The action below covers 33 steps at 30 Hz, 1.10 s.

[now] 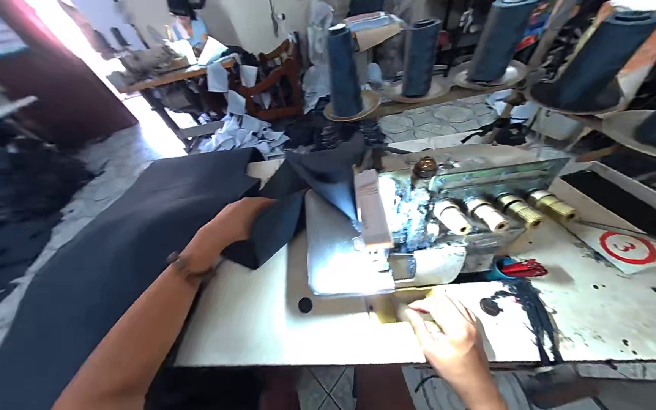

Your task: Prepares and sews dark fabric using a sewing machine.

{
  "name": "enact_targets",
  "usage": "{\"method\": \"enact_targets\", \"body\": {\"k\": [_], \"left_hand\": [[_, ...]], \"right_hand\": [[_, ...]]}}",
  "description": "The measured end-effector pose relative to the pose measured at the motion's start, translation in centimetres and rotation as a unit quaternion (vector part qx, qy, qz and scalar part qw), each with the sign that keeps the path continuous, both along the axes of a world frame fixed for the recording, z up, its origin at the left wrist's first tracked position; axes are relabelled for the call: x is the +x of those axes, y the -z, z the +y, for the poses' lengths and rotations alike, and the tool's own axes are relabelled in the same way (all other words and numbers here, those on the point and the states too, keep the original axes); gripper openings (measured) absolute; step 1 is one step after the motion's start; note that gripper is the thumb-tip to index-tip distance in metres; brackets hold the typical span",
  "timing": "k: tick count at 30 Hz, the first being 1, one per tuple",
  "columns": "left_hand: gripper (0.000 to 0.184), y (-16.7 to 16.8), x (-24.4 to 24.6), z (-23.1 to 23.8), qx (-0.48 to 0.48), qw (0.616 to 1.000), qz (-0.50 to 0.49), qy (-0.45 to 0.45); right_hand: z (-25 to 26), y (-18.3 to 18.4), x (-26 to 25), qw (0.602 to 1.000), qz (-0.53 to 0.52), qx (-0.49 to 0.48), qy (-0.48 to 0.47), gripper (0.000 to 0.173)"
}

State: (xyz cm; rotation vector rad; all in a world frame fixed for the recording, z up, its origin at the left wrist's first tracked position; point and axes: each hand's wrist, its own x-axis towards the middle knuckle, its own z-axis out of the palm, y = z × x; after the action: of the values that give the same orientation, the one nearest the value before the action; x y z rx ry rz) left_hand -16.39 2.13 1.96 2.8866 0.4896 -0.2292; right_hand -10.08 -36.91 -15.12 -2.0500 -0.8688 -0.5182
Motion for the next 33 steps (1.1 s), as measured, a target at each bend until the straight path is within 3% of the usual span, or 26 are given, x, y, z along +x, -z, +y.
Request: {"method": "enact_targets", "body": {"k": [1, 3, 6, 8, 12, 13, 21, 23, 25, 27, 29, 31, 32, 33], "left_hand": [[0.043, -0.3, -3.7, 0.8, 0.028, 0.999, -0.033, -0.010], [0.032, -0.7, -11.2, 2.2, 0.090, 0.990, -0.103, -0.038], [0.047, -0.1, -20.0, 3.1, 0.132, 0.967, -0.152, -0.157], [0.058, 1.3, -23.0, 3.1, 0.121, 0.960, -0.159, -0.195], [0.020, 3.7, -24.1, 2.3, 0.156, 0.952, -0.218, -0.151], [0.018, 3.8, -24.0, 2.2, 0.159, 0.949, -0.224, -0.152], [0.031, -0.2, -23.6, 4.0, 0.037, 0.929, -0.226, -0.292], [0.036, -1.1, -23.5, 3.7, -0.008, 0.906, -0.262, -0.333], [0.037, -1.4, -23.3, 1.0, -0.082, 0.899, -0.300, -0.307], [0.034, -0.1, -23.1, -4.3, -0.156, 0.918, -0.287, -0.225], [0.035, 2.5, -22.6, -9.9, -0.256, 0.926, -0.227, -0.159], [0.034, 5.3, -22.9, -15.4, -0.319, 0.931, -0.158, -0.083], [0.034, 6.3, -23.4, -17.9, -0.337, 0.932, -0.127, -0.043], [0.034, 7.2, -24.0, -20.1, -0.354, 0.930, -0.094, -0.005]], "right_hand": [[0.0, -0.1, 0.0, 1.000, 0.000, -0.004, -0.004, 0.029], [0.0, -0.3, -0.1, 1.000, -0.006, -0.015, -0.011, 0.030], [-0.2, -0.7, -0.4, 0.999, 0.001, -0.036, -0.018, 0.032], [-0.2, -1.0, -0.6, 0.998, 0.009, -0.052, -0.022, 0.032], [-0.4, -1.2, -0.8, 0.996, 0.009, -0.083, -0.012, 0.034], [-0.5, -1.2, -0.7, 0.996, 0.010, -0.085, -0.011, 0.034], [-0.6, -1.3, -0.6, 0.996, 0.004, -0.087, -0.019, 0.035], [-0.6, -1.3, -0.8, 0.998, 0.011, -0.047, -0.034, 0.034], [-0.2, -2.1, -2.3, 0.995, 0.078, 0.041, -0.057, 0.029], [1.1, -3.8, -5.9, 0.945, 0.268, 0.119, -0.146, 0.031], [3.1, -5.0, -10.1, 0.819, 0.481, 0.130, -0.283, 0.045], [5.4, -5.5, -12.4, 0.675, 0.619, 0.135, -0.378, 0.060], [6.3, -5.8, -12.8, 0.633, 0.655, 0.153, -0.383, 0.056], [7.0, -6.2, -13.0, 0.619, 0.679, 0.170, -0.356, 0.046]]}}
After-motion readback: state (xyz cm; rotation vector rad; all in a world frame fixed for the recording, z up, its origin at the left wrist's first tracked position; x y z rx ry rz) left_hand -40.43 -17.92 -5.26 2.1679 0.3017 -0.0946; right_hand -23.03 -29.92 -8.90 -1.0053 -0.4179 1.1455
